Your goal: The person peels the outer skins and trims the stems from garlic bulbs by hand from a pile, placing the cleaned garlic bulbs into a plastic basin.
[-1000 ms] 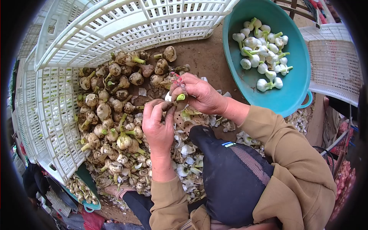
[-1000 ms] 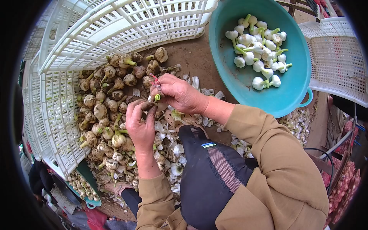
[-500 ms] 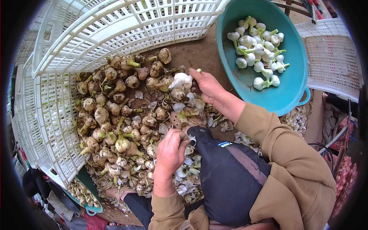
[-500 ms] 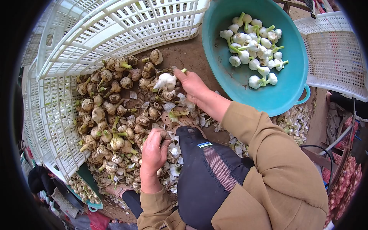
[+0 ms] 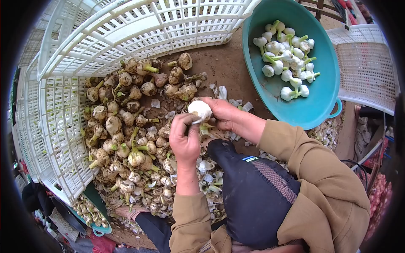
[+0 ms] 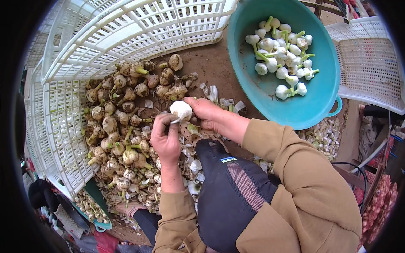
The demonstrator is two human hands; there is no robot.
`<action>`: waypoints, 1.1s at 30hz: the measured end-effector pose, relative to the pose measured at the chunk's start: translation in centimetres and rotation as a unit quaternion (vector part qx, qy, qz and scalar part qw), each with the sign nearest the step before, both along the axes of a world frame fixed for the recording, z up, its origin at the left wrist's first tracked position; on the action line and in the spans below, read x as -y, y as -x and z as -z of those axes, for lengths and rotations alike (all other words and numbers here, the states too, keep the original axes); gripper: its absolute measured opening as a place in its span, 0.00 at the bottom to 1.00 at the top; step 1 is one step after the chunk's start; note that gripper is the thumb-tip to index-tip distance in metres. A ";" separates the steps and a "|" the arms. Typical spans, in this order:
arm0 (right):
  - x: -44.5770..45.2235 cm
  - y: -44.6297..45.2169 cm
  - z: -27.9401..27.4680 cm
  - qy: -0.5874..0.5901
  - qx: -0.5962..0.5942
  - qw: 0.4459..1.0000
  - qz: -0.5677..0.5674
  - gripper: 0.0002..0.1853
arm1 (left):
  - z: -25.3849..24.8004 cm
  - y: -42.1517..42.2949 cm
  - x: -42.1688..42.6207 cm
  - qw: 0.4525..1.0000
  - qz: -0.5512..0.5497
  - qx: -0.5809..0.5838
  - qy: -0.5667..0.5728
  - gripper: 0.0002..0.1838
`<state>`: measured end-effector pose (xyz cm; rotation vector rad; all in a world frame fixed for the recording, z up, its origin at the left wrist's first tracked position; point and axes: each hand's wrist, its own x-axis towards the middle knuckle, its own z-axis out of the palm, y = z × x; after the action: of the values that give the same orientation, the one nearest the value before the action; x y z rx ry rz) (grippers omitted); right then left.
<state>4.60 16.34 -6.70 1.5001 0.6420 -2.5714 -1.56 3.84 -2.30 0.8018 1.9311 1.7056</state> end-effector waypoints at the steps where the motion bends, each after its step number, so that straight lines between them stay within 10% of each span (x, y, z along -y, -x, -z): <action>1: -0.1 0.1 0.9 0.060 0.006 0.996 0.071 0.14 | -1.2 -0.5 0.1 0.997 0.073 -0.030 -0.019 0.04; 5: -3.5 -1.1 -0.6 0.111 -0.028 0.973 0.202 0.12 | -1.7 -2.2 1.6 0.961 0.233 -0.072 0.133 0.17; 8: -6.7 -4.6 -4.3 0.328 -0.403 0.800 0.301 0.05 | -1.5 -2.2 2.6 0.923 0.248 -0.101 0.276 0.26; 10: -8.8 -6.2 -6.3 0.230 -0.572 0.736 0.280 0.06 | -0.9 -1.6 3.1 0.906 0.191 -0.141 0.351 0.24; 15: -7.0 -6.4 -4.8 -0.002 -0.288 0.950 0.118 0.15 | 4.2 3.0 5.0 0.753 0.096 -0.224 0.611 0.32; 19: -0.4 -2.2 -0.6 -0.189 -0.216 0.950 -0.126 0.14 | 7.7 5.0 6.5 0.823 0.080 -0.185 0.530 0.30; 24: 3.4 1.4 -0.3 -0.180 -0.184 0.966 0.003 0.14 | 2.3 1.7 4.9 0.960 -0.081 0.181 0.195 0.28; 33: 4.6 1.0 -2.6 -0.196 -0.210 0.958 0.010 0.15 | 1.0 -2.1 2.6 0.975 -0.101 0.197 -0.004 0.35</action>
<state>3.56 11.76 -4.07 1.0302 1.2522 -2.9293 0.50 1.27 -3.33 0.2448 1.7728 1.8240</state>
